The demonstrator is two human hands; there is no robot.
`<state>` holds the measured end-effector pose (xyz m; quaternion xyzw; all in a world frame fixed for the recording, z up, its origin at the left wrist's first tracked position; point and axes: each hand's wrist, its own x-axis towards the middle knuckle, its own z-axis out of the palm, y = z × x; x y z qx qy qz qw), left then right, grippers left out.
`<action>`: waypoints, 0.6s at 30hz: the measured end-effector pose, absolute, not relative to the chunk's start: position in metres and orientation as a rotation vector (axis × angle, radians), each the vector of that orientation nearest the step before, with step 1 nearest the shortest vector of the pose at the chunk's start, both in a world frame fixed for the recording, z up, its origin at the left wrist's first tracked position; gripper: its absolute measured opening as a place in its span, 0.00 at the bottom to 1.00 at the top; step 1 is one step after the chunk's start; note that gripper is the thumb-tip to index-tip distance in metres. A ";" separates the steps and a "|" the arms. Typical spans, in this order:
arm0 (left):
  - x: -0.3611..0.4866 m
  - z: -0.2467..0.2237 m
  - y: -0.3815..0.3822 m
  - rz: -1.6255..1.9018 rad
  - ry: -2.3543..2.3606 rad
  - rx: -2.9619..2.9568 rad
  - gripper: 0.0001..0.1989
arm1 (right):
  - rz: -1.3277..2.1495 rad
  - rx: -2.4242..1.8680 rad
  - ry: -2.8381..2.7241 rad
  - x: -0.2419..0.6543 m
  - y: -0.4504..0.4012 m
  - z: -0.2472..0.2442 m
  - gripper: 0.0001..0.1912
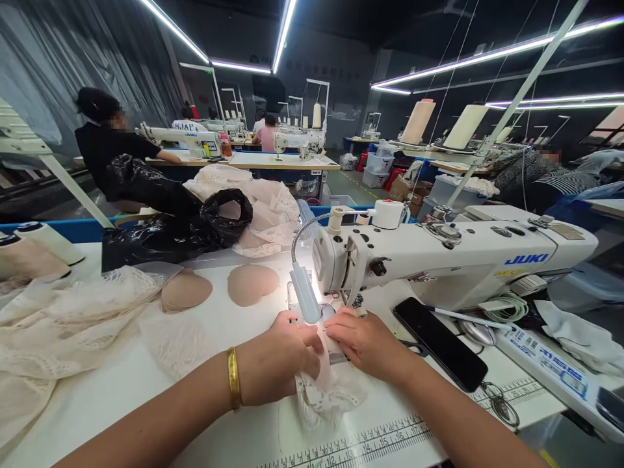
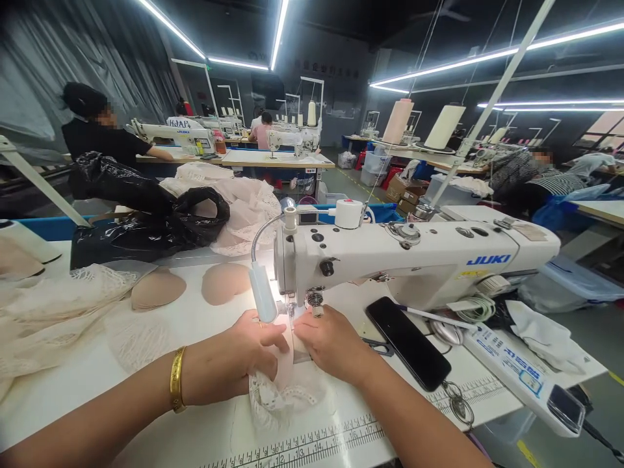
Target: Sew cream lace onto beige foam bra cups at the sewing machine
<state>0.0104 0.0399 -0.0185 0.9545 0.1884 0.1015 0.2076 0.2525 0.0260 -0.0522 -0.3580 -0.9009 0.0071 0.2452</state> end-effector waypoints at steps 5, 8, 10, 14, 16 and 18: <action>0.012 -0.010 0.041 0.252 0.552 2.674 0.13 | 0.055 -1.029 -2.470 0.255 0.028 -0.054 0.16; 0.013 -0.014 0.044 0.238 0.558 2.706 0.12 | 0.033 -1.053 -2.466 0.256 0.028 -0.055 0.16; 0.013 -0.019 0.045 0.278 0.540 2.724 0.11 | 0.014 -1.057 -2.464 0.256 0.028 -0.055 0.17; 0.013 -0.020 0.045 0.312 0.523 2.731 0.13 | 0.003 -1.056 -2.455 0.256 0.026 -0.056 0.18; 0.013 -0.015 0.044 0.303 0.511 2.720 0.14 | 0.003 -1.051 -2.449 0.256 0.026 -0.056 0.18; 0.013 -0.011 0.044 0.316 0.488 2.708 0.14 | 0.002 -1.044 -2.448 0.257 0.026 -0.057 0.18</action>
